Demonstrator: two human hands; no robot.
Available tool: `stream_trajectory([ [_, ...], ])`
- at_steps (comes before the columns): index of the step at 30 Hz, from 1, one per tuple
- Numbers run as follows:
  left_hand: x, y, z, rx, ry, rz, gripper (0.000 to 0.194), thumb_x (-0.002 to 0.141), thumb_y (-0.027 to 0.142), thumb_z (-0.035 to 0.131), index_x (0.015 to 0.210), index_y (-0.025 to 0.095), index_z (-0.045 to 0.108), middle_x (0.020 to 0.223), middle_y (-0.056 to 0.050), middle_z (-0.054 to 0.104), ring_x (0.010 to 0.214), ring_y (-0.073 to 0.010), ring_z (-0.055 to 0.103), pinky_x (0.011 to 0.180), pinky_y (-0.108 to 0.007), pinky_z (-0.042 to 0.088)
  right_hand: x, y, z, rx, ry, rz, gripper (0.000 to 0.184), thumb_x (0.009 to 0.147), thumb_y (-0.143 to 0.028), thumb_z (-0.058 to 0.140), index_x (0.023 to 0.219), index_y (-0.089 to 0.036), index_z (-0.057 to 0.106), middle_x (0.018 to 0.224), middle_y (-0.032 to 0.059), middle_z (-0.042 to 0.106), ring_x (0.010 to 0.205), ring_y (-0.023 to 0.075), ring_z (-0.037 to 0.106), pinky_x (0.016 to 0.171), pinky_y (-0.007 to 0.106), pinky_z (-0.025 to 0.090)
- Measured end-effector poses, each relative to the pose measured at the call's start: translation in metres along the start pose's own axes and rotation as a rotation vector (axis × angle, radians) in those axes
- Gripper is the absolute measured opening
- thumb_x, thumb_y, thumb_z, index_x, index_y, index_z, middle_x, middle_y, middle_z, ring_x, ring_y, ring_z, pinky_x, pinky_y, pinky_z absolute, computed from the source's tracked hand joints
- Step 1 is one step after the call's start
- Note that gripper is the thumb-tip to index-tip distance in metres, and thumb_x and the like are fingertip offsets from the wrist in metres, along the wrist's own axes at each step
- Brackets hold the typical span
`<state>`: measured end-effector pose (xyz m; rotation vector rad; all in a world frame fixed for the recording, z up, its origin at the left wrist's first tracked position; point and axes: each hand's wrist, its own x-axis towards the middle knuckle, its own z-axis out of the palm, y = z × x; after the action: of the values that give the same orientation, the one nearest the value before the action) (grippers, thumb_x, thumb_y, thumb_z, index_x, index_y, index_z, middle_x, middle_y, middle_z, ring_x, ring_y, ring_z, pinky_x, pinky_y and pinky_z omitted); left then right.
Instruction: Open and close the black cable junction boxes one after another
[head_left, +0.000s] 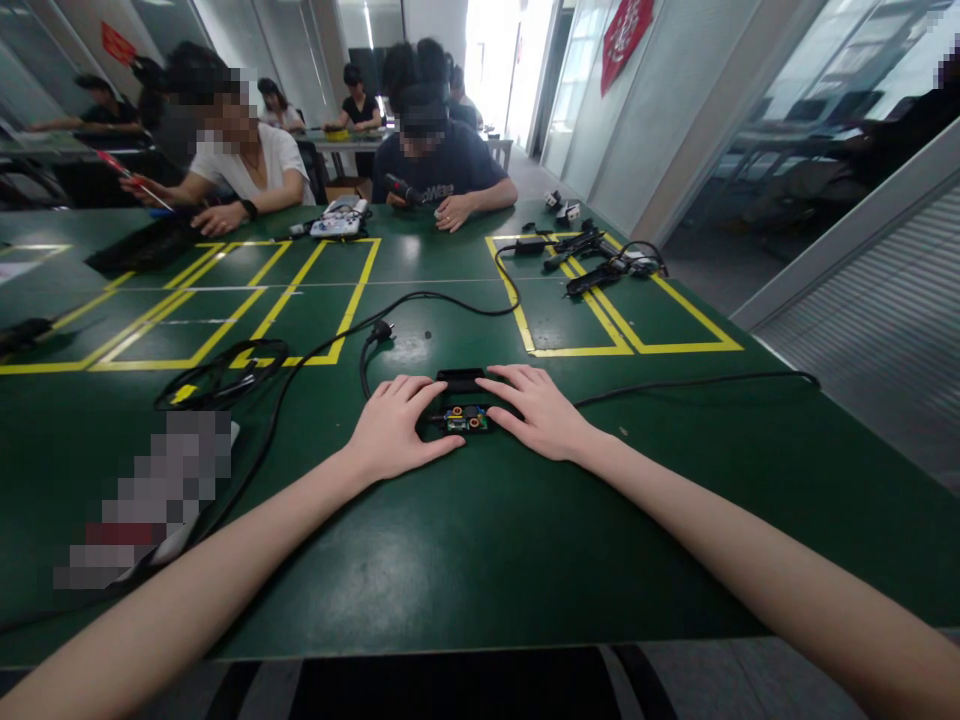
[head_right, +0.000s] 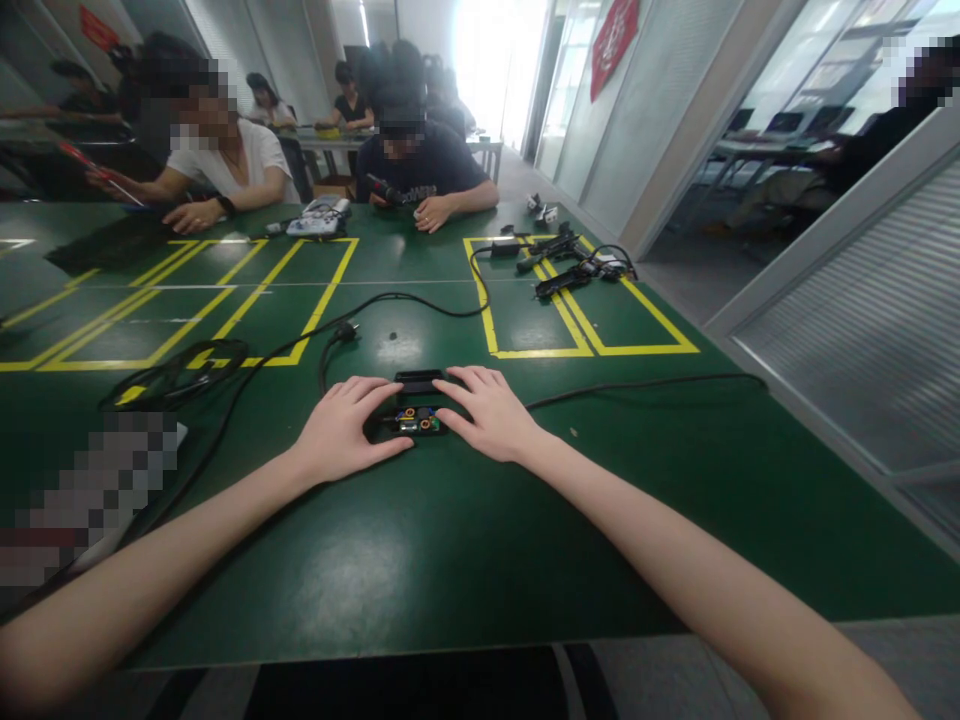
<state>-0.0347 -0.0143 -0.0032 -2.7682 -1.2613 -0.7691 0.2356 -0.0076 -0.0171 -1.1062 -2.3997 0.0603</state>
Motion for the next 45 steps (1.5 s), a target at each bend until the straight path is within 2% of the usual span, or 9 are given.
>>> stream_trajectory([
  [3,0.000,-0.002,0.002,-0.020,-0.016,-0.012,0.065,0.082,0.062,0.075,0.131,0.020,0.066,0.131,-0.015,0.070,0.120,-0.0350,0.062,0.102,-0.054,0.050,0.000,0.001,-0.001,0.012,-0.034,-0.029,0.040,0.105,-0.039,0.049,0.140,-0.025,0.064,0.140,0.0145,0.065,0.128,0.0319,0.057,0.108,0.057,0.044],
  [8,-0.001,-0.003,0.001,-0.053,0.020,0.043,0.049,0.084,0.053,0.077,0.119,0.019,0.073,0.115,-0.013,0.076,0.108,-0.0317,0.068,0.097,-0.050,0.053,-0.001,0.000,-0.006,0.080,-0.014,-0.107,0.034,0.104,-0.037,0.052,0.128,-0.023,0.073,0.128,0.0143,0.069,0.121,0.0305,0.062,0.102,0.054,0.052],
  [13,0.000,-0.003,-0.001,-0.063,0.036,0.075,0.044,0.085,0.053,0.076,0.114,0.020,0.074,0.110,-0.012,0.076,0.102,-0.0295,0.069,0.089,-0.047,0.056,-0.002,0.001,-0.006,0.215,0.022,-0.069,0.031,0.104,-0.032,0.051,0.125,-0.026,0.073,0.127,0.0121,0.066,0.113,0.0258,0.067,0.096,0.046,0.059],
  [18,-0.001,-0.003,-0.002,-0.070,0.051,0.078,0.045,0.084,0.052,0.078,0.114,0.019,0.072,0.112,-0.013,0.072,0.102,-0.0295,0.068,0.087,-0.045,0.057,-0.003,-0.003,-0.009,0.330,0.085,-0.061,0.023,0.101,-0.031,0.059,0.116,-0.024,0.075,0.119,0.0113,0.067,0.109,0.0251,0.069,0.096,0.044,0.060],
  [25,-0.002,-0.002,-0.002,-0.085,0.048,0.074,0.048,0.084,0.048,0.078,0.122,0.020,0.070,0.118,-0.013,0.069,0.106,-0.0298,0.067,0.090,-0.046,0.059,-0.004,-0.007,-0.008,0.382,0.147,0.005,0.023,0.098,-0.026,0.060,0.115,-0.024,0.075,0.118,0.0108,0.067,0.110,0.0261,0.068,0.099,0.048,0.059],
  [30,-0.002,-0.002,0.000,-0.084,0.032,0.092,0.048,0.087,0.046,0.076,0.128,0.020,0.068,0.123,-0.014,0.068,0.109,-0.0304,0.067,0.092,-0.047,0.059,-0.004,-0.004,-0.006,0.415,0.161,0.047,0.025,0.097,-0.024,0.061,0.118,-0.025,0.075,0.124,0.0108,0.066,0.108,0.0251,0.069,0.095,0.047,0.062],
  [35,-0.002,-0.003,0.000,-0.063,0.025,0.095,0.049,0.087,0.048,0.075,0.127,0.019,0.068,0.123,-0.015,0.068,0.110,-0.0312,0.067,0.091,-0.048,0.059,-0.004,-0.005,-0.007,0.450,0.141,0.050,0.022,0.095,-0.023,0.063,0.112,-0.023,0.077,0.123,0.0106,0.066,0.101,0.0232,0.071,0.093,0.046,0.063],
  [45,-0.001,-0.003,-0.001,-0.049,0.059,0.127,0.045,0.088,0.048,0.075,0.120,0.017,0.069,0.118,-0.014,0.069,0.106,-0.0295,0.069,0.088,-0.044,0.059,-0.004,-0.007,-0.010,0.591,0.146,0.056,0.021,0.093,-0.022,0.066,0.111,-0.025,0.076,0.124,0.0093,0.063,0.110,0.0234,0.068,0.087,0.040,0.068],
])
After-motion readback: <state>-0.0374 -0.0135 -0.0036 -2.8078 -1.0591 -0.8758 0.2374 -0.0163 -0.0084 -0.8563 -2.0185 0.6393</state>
